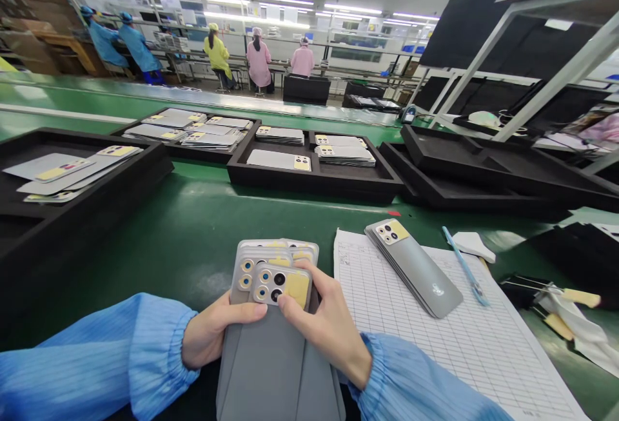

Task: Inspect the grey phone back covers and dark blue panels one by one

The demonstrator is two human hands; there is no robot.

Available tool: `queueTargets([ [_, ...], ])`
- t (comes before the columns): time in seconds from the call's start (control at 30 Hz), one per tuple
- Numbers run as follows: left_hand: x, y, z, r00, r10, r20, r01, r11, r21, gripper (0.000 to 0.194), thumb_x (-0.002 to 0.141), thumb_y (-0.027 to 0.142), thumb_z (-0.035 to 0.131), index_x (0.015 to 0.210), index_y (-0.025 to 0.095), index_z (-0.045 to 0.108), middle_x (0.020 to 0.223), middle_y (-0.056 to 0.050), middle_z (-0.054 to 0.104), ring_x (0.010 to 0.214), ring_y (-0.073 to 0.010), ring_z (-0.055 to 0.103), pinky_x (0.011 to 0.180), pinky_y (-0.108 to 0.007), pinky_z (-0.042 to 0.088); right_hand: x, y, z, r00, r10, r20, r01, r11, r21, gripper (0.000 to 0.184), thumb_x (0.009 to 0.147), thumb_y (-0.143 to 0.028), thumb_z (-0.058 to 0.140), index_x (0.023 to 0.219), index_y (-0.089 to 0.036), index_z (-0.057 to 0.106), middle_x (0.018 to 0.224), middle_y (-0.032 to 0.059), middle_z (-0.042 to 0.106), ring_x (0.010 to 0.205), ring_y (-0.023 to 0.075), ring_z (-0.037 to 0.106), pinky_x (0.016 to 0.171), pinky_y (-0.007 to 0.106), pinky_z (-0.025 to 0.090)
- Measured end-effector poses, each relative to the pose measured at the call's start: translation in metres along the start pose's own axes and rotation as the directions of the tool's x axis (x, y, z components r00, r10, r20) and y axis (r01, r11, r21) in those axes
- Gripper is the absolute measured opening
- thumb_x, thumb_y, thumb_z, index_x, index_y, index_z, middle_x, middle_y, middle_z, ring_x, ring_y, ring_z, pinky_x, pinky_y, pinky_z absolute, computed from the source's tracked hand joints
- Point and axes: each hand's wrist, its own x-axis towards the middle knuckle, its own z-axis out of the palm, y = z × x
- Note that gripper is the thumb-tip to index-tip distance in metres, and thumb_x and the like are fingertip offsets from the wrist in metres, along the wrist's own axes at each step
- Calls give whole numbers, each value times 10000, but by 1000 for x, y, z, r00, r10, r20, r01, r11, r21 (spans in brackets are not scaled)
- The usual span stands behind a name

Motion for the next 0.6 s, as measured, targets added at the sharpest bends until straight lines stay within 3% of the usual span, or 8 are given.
queueTargets([
  [0.4, -2, -4, 2, 988, 152, 6, -151, 973, 172, 401, 713, 216, 640, 1103, 191, 553, 1058, -47, 655, 977, -202, 595, 861, -295, 443, 3, 3, 3, 994, 105, 36, -107, 993, 57, 349, 694, -287, 584, 1008, -170, 487, 847, 38, 677, 816, 215, 619, 672, 288, 495],
  [0.6, -3, -4, 1, 983, 185, 13, -183, 956, 229, 444, 741, 206, 610, 1173, 216, 509, 1134, -43, 616, 1049, -208, 550, 920, -316, 401, 2, 4, 3, 998, 33, 49, -37, 995, 93, 290, 715, -267, 566, 982, -188, 486, 826, 19, 667, 759, 192, 623, 642, 262, 495],
])
